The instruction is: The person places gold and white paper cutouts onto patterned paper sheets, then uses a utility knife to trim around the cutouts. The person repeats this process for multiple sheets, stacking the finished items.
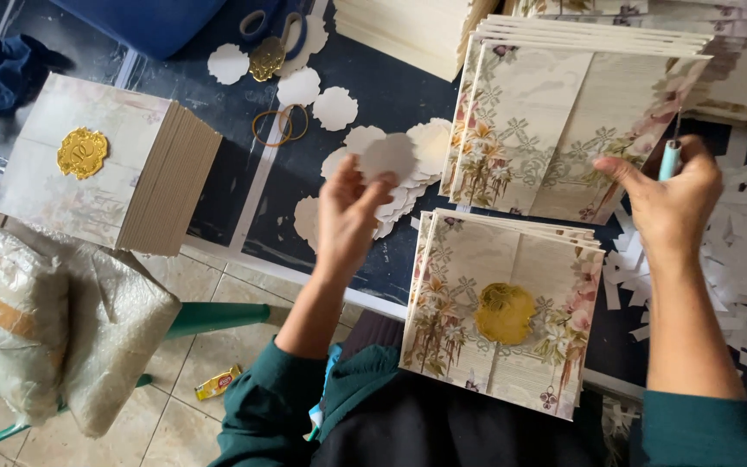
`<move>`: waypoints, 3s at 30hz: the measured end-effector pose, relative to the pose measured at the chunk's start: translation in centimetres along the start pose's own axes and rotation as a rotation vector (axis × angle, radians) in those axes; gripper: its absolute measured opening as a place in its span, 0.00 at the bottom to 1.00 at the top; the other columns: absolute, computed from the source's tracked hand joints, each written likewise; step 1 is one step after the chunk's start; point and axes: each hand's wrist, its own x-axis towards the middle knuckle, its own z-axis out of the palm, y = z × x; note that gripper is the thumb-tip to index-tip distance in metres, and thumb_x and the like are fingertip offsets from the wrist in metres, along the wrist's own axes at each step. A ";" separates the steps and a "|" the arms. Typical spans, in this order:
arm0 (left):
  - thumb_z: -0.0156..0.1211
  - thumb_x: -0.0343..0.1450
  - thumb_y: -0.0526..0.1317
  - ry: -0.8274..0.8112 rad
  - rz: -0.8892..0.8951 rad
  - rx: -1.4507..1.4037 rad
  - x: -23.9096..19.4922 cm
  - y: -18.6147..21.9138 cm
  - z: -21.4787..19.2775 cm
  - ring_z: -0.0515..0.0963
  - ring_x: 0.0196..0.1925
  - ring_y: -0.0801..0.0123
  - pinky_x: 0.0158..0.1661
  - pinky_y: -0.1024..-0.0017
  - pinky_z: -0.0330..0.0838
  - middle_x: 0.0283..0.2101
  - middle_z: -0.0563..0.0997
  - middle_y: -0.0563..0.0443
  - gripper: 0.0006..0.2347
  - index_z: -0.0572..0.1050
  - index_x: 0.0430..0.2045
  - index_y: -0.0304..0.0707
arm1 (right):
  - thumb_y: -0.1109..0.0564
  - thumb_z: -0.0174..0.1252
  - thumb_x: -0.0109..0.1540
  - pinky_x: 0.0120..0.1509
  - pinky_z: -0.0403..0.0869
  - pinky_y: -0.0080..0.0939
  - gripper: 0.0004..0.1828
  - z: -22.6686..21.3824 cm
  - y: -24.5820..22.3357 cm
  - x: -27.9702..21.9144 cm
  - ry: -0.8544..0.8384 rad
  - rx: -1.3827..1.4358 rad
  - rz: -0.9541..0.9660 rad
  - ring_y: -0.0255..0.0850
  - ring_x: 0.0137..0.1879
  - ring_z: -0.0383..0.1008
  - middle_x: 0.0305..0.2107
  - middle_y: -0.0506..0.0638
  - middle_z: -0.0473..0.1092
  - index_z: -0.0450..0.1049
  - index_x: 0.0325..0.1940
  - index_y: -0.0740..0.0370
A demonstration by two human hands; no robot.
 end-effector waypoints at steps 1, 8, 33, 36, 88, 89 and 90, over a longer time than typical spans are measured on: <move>0.55 0.65 0.32 -0.024 -0.020 0.061 0.1 -0.7 0.7 0.75 0.46 0.57 0.43 0.71 0.74 0.46 0.75 0.34 0.16 0.65 0.46 0.27 | 0.53 0.81 0.60 0.37 0.61 0.34 0.26 0.8 -0.3 -0.1 -0.021 0.092 0.098 0.30 0.33 0.56 0.26 0.41 0.65 0.64 0.30 0.57; 0.56 0.64 0.42 -0.026 0.084 0.132 0.0 0.2 3.9 0.67 0.30 0.74 0.25 0.80 0.60 0.29 0.69 0.52 0.09 0.66 0.28 0.39 | 0.63 0.75 0.63 0.42 0.66 0.39 0.17 -3.0 3.6 0.2 0.176 0.161 0.094 0.36 0.37 0.65 0.34 0.48 0.66 0.70 0.44 0.61; 0.36 0.75 0.43 -0.321 0.174 0.150 -11.6 -1.2 8.1 0.61 0.33 0.69 0.35 0.70 0.57 0.29 0.62 0.50 0.16 0.60 0.16 0.34 | 0.59 0.52 0.61 0.27 0.71 0.39 0.32 -3.9 -15.8 -14.8 -0.480 -0.322 -0.187 0.39 0.27 0.67 0.27 0.43 0.61 0.54 0.68 0.44; 0.36 0.75 0.42 -0.337 0.220 0.248 -11.3 -2.1 7.9 0.59 0.30 0.66 0.33 0.67 0.56 0.25 0.59 0.50 0.18 0.56 0.13 0.35 | 0.59 0.49 0.63 0.31 0.71 0.39 0.27 -3.4 -15.4 -14.6 -0.438 -0.235 -0.155 0.40 0.28 0.66 0.28 0.43 0.62 0.58 0.67 0.45; 0.62 0.60 0.52 -0.150 0.363 1.082 -9.5 -3.7 6.2 0.62 0.38 0.53 0.33 0.57 0.53 0.34 0.64 0.52 0.18 0.66 0.08 0.38 | 0.57 0.63 0.53 0.17 0.68 0.31 0.15 -3.8 -14.3 -12.2 -0.618 -0.192 0.018 0.29 0.14 0.64 0.21 0.44 0.73 0.73 0.43 0.54; 0.62 0.60 0.52 -0.138 0.368 1.090 -9.2 -3.5 5.6 0.62 0.38 0.53 0.33 0.57 0.53 0.34 0.64 0.52 0.18 0.66 0.08 0.38 | 0.57 0.63 0.53 0.17 0.68 0.31 0.15 -3.9 -13.3 -11.4 -0.618 -0.183 0.006 0.29 0.14 0.64 0.21 0.44 0.73 0.73 0.43 0.54; 0.62 0.60 0.53 -0.123 0.362 1.097 -9.0 -3.3 5.0 0.62 0.38 0.56 0.35 0.59 0.53 0.34 0.65 0.52 0.17 0.66 0.12 0.41 | 0.58 0.64 0.60 0.20 0.66 0.33 0.11 -3.9 -12.2 -10.4 -0.478 -0.212 -0.022 0.33 0.20 0.68 0.22 0.46 0.72 0.74 0.45 0.59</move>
